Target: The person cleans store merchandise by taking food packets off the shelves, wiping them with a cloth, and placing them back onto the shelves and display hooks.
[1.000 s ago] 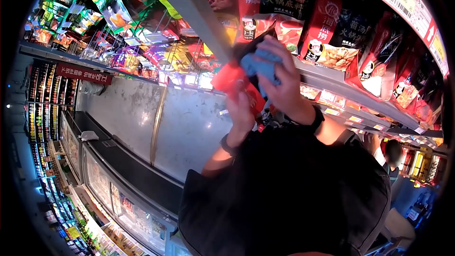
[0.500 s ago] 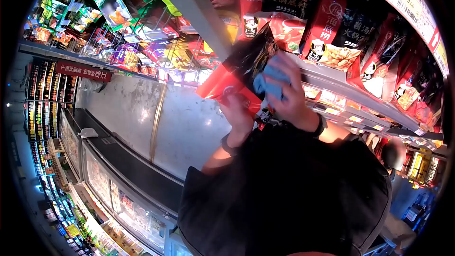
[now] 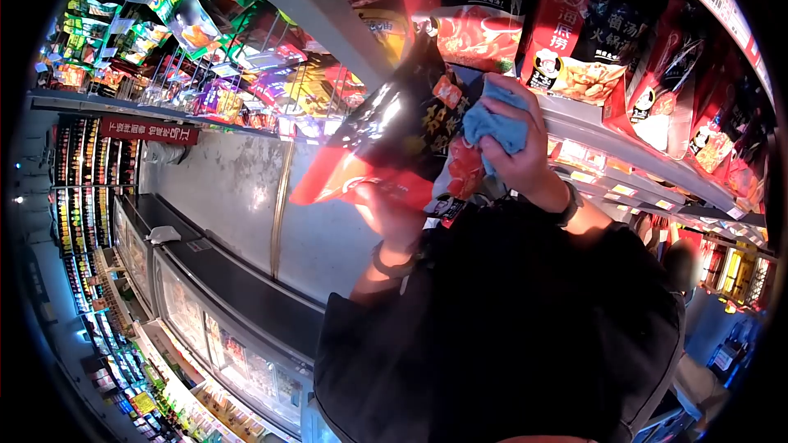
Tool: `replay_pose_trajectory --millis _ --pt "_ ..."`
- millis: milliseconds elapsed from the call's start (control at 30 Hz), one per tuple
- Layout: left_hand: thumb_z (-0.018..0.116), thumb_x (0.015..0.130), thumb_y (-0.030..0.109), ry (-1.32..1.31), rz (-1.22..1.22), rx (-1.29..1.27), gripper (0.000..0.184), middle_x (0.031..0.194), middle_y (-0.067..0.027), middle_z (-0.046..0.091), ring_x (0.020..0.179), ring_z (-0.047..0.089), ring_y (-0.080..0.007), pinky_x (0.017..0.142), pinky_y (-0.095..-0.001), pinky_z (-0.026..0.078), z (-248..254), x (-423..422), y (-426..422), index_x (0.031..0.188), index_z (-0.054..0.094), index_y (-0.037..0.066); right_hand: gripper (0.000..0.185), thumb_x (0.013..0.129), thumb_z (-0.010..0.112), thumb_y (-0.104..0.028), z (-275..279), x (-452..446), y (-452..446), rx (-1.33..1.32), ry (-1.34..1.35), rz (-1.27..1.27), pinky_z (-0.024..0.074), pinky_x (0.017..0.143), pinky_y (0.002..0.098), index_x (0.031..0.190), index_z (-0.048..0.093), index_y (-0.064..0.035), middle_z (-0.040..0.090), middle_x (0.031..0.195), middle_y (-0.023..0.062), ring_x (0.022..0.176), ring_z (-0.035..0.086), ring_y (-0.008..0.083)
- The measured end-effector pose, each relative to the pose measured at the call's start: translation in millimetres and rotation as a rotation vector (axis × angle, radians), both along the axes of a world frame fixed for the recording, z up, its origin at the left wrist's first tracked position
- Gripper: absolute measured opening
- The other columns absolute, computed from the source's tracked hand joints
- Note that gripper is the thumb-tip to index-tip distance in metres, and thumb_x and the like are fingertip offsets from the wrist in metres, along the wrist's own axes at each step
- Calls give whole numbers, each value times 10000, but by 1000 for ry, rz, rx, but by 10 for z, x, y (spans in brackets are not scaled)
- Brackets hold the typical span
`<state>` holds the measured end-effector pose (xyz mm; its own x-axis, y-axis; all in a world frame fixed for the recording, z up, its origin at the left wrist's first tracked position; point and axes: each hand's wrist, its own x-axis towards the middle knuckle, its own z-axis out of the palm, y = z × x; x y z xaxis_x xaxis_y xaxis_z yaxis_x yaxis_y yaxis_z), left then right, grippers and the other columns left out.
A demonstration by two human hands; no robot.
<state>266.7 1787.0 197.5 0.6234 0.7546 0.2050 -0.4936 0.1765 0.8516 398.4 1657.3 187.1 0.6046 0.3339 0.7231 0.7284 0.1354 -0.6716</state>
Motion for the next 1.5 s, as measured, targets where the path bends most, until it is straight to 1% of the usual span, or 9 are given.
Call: replay_pose_trajectory --millis 233,400,633,733,800,933,1033,1133,1500 --pt "337 999 415 -62 169 -303 371 1008 -37 522 943 506 -149 886 -316 425 499 170 -52 1004 504 83 552 692 702 -18 49 57 -307 -21 516 405 406 947 324 1212 517 -5 519 1244 124 1123 515 195" --pt "335 991 434 17 -46 -178 444 1131 -52 524 1011 522 -174 901 -330 433 271 186 100 1202 458 64 588 697 727 -19 135 110 -518 -147 794 583 444 890 281 1239 501 -5 589 1093 51 995 561 128" --pt "475 928 346 22 -254 -51 355 954 -67 586 873 586 -185 779 -320 487 20 269 44 1094 488 33 513 724 690 1 35 122 -576 -30 839 219 454 854 275 1206 515 0 605 1026 53 939 571 127" --pt "566 898 208 265 -312 141 286 856 -71 596 792 602 -189 680 -299 512 -25 296 -4 1085 465 17 480 710 694 6 69 171 -676 -133 596 -16 443 873 284 1165 542 6 595 1059 61 969 562 141" --pt "628 811 1 201 -68 666 594 1128 -152 496 955 557 -209 676 -336 526 -89 399 -132 1282 267 -4 441 679 704 16 141 63 -687 67 638 -114 429 896 290 1103 584 14 590 1079 80 1002 562 186" --pt "640 796 16 109 -276 388 722 1241 -143 398 1101 467 -228 960 -361 391 19 441 -354 1353 180 10 510 655 727 -6 222 -72 -725 -28 -10 -297 445 891 346 1140 572 0 581 1121 140 1045 555 247" --pt "626 841 111 -35 -324 259 680 1179 -121 427 1087 475 -216 936 -345 403 120 473 -401 1347 179 20 627 611 766 -67 132 -335 -644 288 122 93 451 870 380 1193 541 -3 526 1203 193 1071 534 287" --pt "622 842 107 -58 -375 159 676 1183 -121 428 1084 476 -214 934 -342 405 85 433 -392 1349 183 20 624 610 798 -227 210 -453 -663 147 159 338 427 891 402 1150 586 4 521 1204 218 1066 528 310" --pt "606 846 89 -48 -408 -19 660 1199 -120 432 1074 482 -206 925 -331 409 -149 179 -275 1356 194 17 588 732 666 -440 365 -385 -409 -139 25 433 353 966 442 1131 599 -13 479 1247 224 1164 444 342"
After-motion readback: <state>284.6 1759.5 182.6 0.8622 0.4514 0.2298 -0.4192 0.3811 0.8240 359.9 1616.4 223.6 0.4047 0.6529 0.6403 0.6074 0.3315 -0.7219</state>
